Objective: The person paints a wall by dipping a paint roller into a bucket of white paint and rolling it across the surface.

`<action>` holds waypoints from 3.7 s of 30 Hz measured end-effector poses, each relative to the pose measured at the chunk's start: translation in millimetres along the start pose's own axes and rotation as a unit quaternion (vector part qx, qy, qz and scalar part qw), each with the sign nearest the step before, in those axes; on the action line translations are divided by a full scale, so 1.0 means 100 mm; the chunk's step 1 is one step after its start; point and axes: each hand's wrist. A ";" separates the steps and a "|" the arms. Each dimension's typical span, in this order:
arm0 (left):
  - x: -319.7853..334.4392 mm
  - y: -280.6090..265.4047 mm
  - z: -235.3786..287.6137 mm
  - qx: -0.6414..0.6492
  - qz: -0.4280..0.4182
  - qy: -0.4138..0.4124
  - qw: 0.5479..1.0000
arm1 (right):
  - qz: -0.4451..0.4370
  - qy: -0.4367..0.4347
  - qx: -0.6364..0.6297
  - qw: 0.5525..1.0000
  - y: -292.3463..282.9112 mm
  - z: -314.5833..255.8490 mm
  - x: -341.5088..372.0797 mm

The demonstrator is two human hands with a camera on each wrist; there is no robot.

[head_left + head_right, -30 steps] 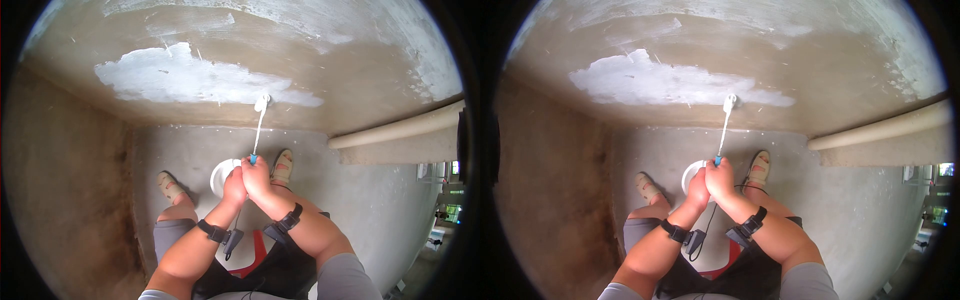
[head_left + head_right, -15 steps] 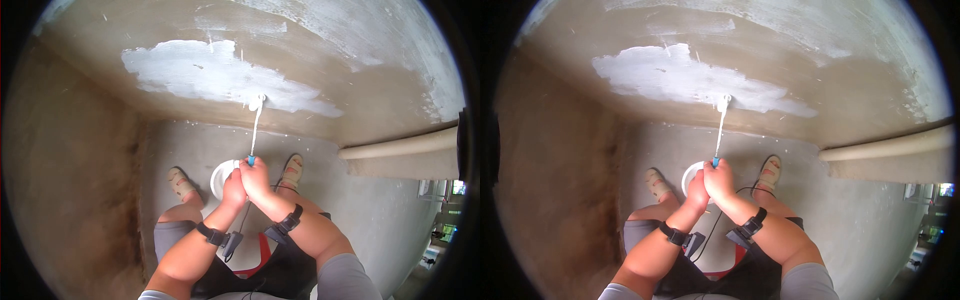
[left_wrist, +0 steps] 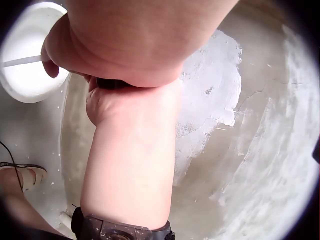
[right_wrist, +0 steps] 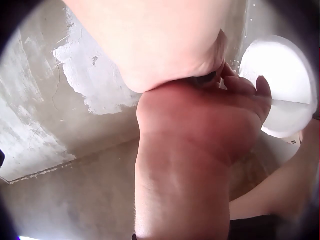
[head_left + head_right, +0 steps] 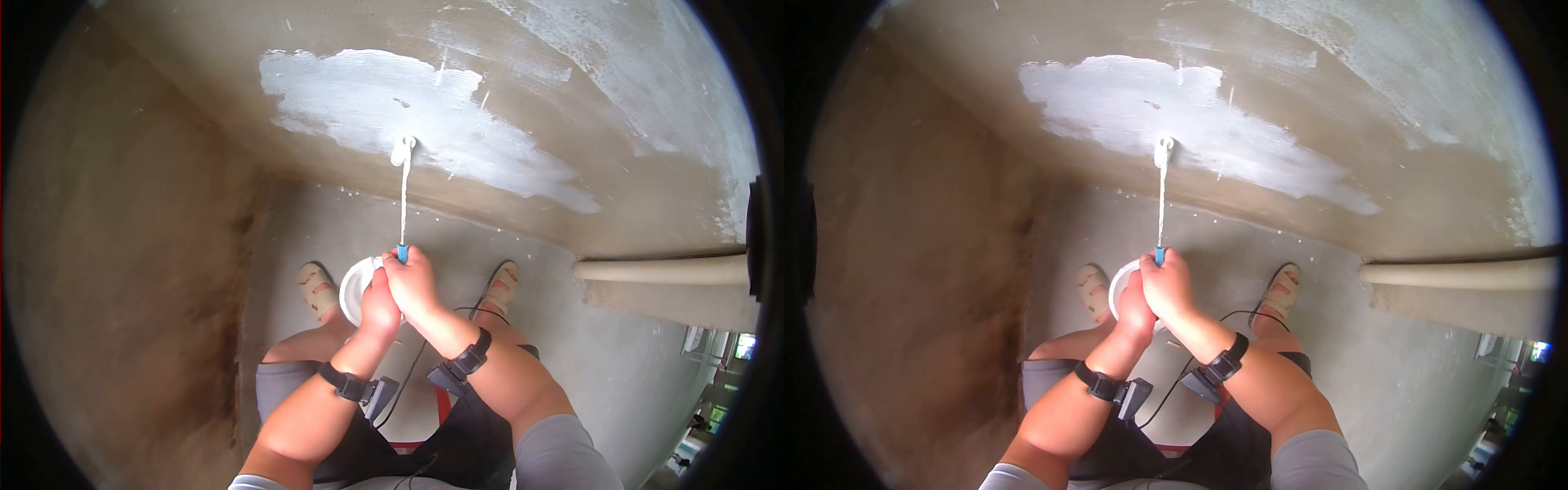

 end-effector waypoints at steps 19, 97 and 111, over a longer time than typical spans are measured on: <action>-0.07 -0.03 -0.03 0.031 -0.016 0.015 0.999 | -0.015 -0.011 -0.004 1.000 0.01 -0.04 -0.04; 0.06 0.28 -0.21 -0.075 -0.041 0.013 0.996 | -0.018 0.017 -0.054 0.998 -0.38 0.22 -0.06; 0.26 0.74 -0.53 -0.140 -0.083 -0.026 0.986 | 0.014 0.024 -0.032 0.999 -1.01 0.41 0.03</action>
Point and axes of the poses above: each hand's wrist, its own x-axis away from the middle knuckle, its own y-axis out of the palm, z = x × y, and after that the axes turned 12 degrees about x, right-handed
